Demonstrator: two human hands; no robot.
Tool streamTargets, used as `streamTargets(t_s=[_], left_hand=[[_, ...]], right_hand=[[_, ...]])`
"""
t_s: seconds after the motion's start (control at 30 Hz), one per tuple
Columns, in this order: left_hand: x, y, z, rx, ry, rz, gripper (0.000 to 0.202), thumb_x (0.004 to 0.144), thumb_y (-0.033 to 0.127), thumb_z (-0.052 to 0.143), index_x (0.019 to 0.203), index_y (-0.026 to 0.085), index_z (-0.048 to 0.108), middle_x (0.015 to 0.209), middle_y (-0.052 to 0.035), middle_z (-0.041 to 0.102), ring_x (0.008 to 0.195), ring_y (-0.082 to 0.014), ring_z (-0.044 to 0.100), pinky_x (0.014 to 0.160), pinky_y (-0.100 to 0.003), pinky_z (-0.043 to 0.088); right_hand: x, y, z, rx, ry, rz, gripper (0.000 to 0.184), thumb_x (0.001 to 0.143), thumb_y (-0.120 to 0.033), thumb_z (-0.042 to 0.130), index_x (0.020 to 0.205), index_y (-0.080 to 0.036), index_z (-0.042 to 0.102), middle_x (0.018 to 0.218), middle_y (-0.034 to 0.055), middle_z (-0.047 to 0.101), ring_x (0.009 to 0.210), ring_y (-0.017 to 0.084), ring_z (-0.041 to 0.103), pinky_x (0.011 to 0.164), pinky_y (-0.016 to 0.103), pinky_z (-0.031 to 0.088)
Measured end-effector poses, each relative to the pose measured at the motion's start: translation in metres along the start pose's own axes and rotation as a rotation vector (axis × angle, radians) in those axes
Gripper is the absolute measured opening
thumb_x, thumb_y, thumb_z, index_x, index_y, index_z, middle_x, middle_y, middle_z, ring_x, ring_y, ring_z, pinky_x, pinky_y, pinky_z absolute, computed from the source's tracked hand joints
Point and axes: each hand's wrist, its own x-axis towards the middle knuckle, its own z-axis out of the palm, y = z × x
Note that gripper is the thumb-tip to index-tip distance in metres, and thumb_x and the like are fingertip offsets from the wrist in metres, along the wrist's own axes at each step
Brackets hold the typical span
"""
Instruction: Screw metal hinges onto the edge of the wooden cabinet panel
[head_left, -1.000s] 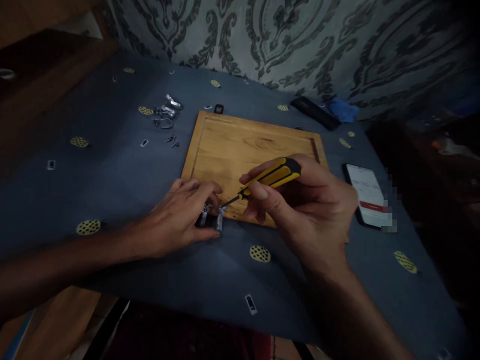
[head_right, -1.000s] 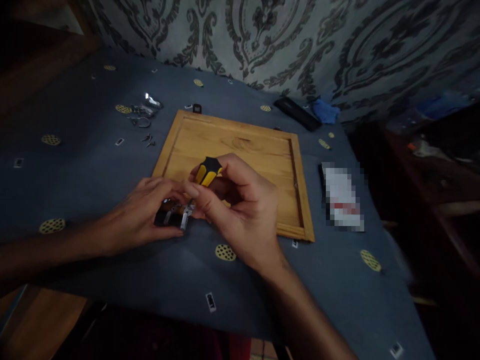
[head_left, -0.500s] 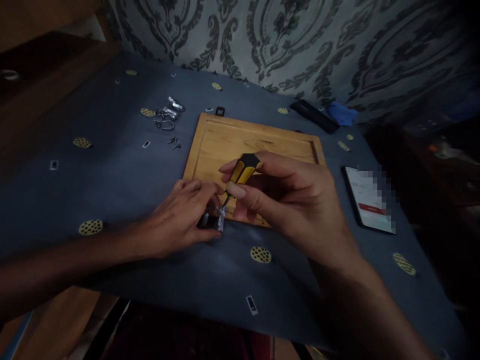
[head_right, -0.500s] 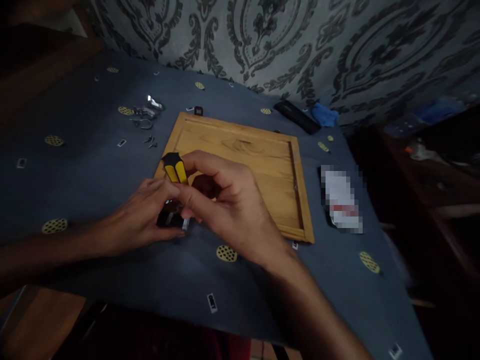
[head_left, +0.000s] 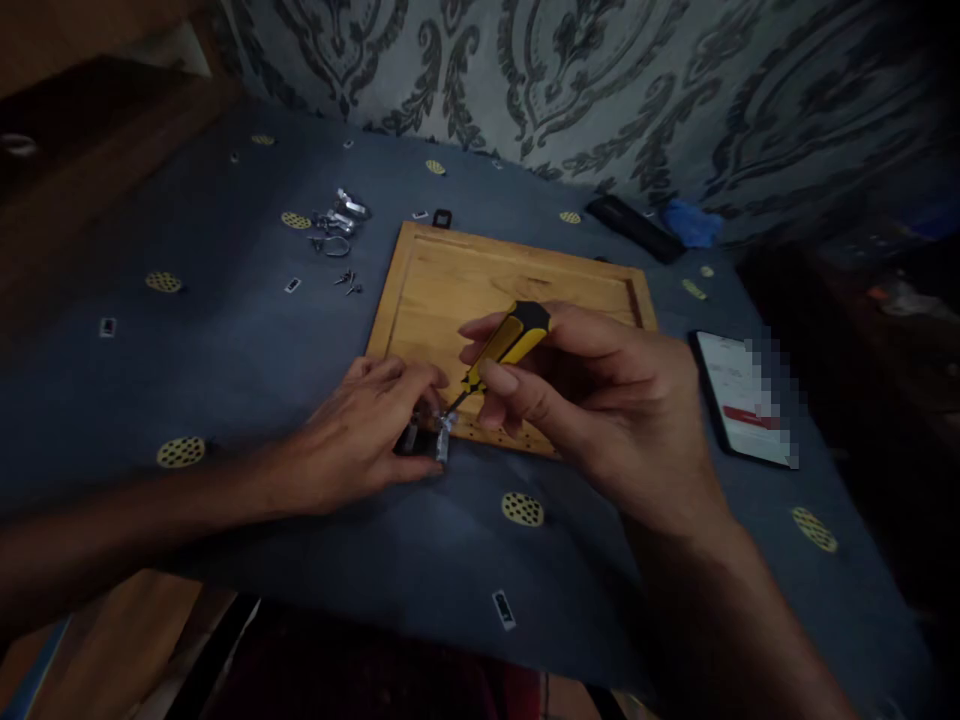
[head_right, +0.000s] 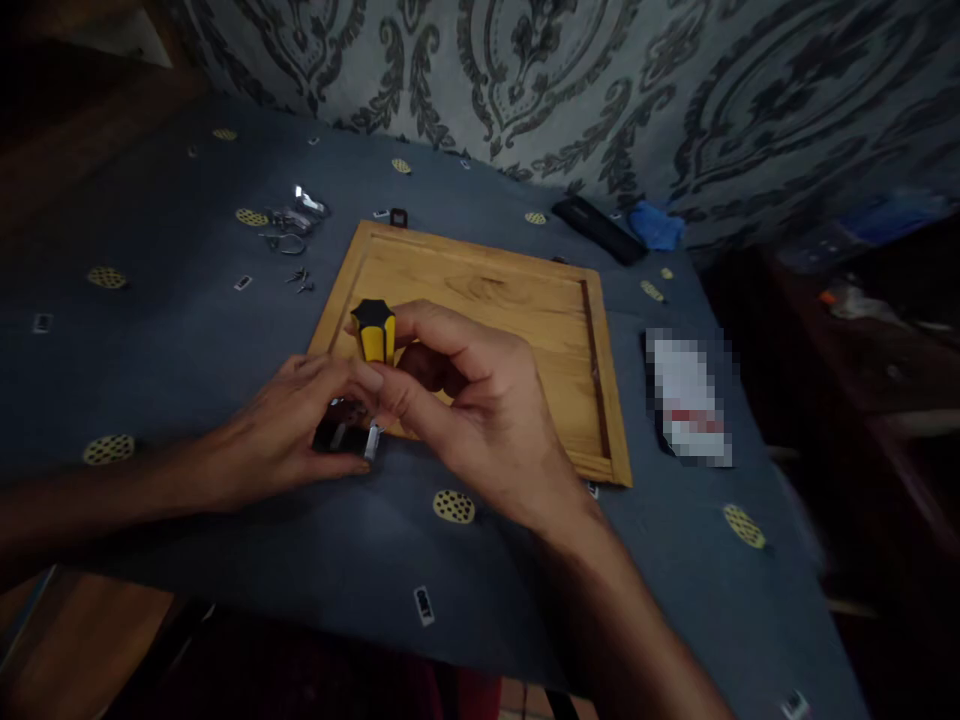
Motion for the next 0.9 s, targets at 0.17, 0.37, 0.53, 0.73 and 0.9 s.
streamTargets(t_s=[0.17,0.37,0.53,0.73,0.9], left_hand=[[0.000,0.000,-0.001,0.002,0.000,0.010,0.050,0.088,0.027,0.086,0.125,0.025,0.053,0.120,-0.0043,0.072,0.118,-0.0319,0.066,0.102,-0.045,0.048],[0.000,0.001,-0.001,0.006,-0.006,-0.014,0.048,0.087,0.027,0.087,0.123,0.024,0.055,0.118,-0.0043,0.071,0.116,-0.0318,0.065,0.101,-0.044,0.048],[0.001,0.002,-0.002,-0.008,-0.011,-0.027,0.044,0.086,0.027,0.087,0.118,0.024,0.056,0.118,-0.0043,0.071,0.116,-0.0315,0.065,0.101,-0.044,0.048],[0.001,0.000,-0.002,-0.012,-0.015,-0.012,0.052,0.087,0.026,0.086,0.129,0.024,0.055,0.123,-0.0046,0.073,0.120,-0.0316,0.066,0.106,-0.046,0.048],[0.002,0.000,-0.002,0.000,-0.022,-0.011,0.048,0.086,0.026,0.086,0.124,0.024,0.057,0.124,-0.0050,0.074,0.120,-0.0321,0.067,0.105,-0.047,0.049]], right_hand=[[0.000,0.001,0.003,0.008,0.108,-0.011,0.033,0.077,-0.037,0.101,0.082,-0.022,0.073,0.083,-0.0022,0.076,0.055,0.009,0.062,0.046,0.024,0.052],[-0.002,-0.003,-0.003,0.042,0.006,-0.018,0.025,0.092,-0.034,0.090,0.113,-0.027,0.079,0.096,-0.0020,0.080,0.062,0.010,0.070,0.051,0.022,0.057],[-0.004,-0.005,-0.001,0.041,0.060,-0.073,0.012,0.093,-0.034,0.089,0.100,-0.026,0.084,0.094,-0.0020,0.079,0.058,0.009,0.071,0.051,0.022,0.061],[-0.003,-0.008,0.005,0.002,0.263,-0.137,0.016,0.091,-0.037,0.091,0.095,-0.023,0.083,0.081,-0.0026,0.075,0.052,0.009,0.068,0.045,0.022,0.059],[-0.002,-0.001,0.003,-0.059,0.199,-0.142,0.020,0.093,-0.039,0.088,0.089,-0.022,0.077,0.081,-0.0037,0.073,0.054,0.008,0.068,0.047,0.021,0.059]])
